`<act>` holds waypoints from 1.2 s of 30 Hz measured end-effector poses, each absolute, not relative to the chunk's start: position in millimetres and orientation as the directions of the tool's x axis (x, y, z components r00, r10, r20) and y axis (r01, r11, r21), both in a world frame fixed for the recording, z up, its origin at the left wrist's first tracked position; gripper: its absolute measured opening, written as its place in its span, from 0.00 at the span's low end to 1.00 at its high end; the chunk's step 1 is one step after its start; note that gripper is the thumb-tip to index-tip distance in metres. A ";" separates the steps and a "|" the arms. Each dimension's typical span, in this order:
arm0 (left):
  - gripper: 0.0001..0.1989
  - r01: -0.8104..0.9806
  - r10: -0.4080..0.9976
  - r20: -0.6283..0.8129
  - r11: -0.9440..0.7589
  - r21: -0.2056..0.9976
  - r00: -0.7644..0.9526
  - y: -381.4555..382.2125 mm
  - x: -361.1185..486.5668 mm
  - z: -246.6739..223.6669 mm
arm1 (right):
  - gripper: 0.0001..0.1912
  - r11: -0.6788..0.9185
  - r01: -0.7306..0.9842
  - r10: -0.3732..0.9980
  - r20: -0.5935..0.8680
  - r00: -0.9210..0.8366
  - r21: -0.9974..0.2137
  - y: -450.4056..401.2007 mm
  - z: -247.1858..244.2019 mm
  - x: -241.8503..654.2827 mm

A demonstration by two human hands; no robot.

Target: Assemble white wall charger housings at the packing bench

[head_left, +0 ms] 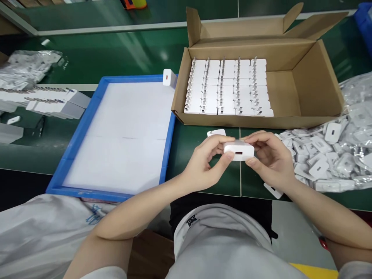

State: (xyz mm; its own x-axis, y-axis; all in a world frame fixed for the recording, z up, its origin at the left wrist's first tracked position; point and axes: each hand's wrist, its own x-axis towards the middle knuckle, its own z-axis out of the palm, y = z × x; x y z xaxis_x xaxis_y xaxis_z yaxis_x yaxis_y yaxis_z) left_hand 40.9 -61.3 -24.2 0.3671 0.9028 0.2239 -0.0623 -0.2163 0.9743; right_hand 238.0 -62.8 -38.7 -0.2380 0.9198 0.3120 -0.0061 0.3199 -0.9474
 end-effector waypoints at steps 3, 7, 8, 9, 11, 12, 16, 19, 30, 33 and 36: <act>0.12 -0.069 0.903 0.218 -0.207 0.976 0.370 -61.2 40.0 -22.3 | 0.15 0.344 0.005 0.913 0.333 -0.238 -0.939 -62.8 -40.8 238.4; 0.12 -0.051 0.903 0.223 -0.219 0.974 0.367 -60.5 38.9 -22.4 | 0.16 0.346 0.004 0.912 0.335 -0.239 -0.938 -62.9 -43.4 238.9; 0.12 -0.052 0.902 0.223 -0.220 0.974 0.369 -60.4 39.0 -22.5 | 0.16 0.348 0.003 0.911 0.337 -0.236 -0.938 -63.0 -43.5 239.0; 0.12 -0.056 0.902 0.221 -0.216 0.975 0.371 -60.3 39.2 -22.5 | 0.16 0.350 0.003 0.911 0.340 -0.233 -0.937 -63.0 -43.4 239.1; 0.12 -0.066 0.901 0.215 -0.205 0.976 0.377 -60.1 39.9 -22.2 | 0.16 0.350 0.008 0.913 0.340 -0.227 -0.937 -63.2 -42.7 239.1; 0.12 -0.067 0.902 0.210 -0.199 0.978 0.378 -60.0 40.2 -22.0 | 0.16 0.348 0.013 0.914 0.336 -0.226 -0.938 -63.4 -42.2 239.1; 0.13 -0.063 0.906 0.198 -0.188 0.980 0.374 -59.6 40.7 -22.0 | 0.16 0.344 0.039 0.919 0.327 -0.222 -0.938 -64.1 -40.8 239.2; 0.13 -0.075 0.903 0.211 -0.197 0.978 0.374 -59.4 40.8 -22.8 | 0.15 0.364 0.042 0.911 0.347 -0.224 -0.930 -64.2 -40.6 239.4; 0.13 -0.109 0.906 0.198 -0.169 0.980 0.375 -60.4 40.8 -24.1 | 0.16 0.386 0.035 0.902 0.369 -0.223 -0.922 -64.1 -39.2 239.7; 0.14 -0.111 0.909 0.190 -0.159 0.981 0.371 -62.0 40.8 -24.3 | 0.16 0.388 0.045 0.900 0.368 -0.231 -0.921 -63.9 -39.0 239.4; 0.14 -0.106 0.910 0.179 -0.150 0.983 0.375 -61.9 40.3 -23.8 | 0.16 0.398 0.033 0.896 0.381 -0.226 -0.917 -62.0 -39.3 240.1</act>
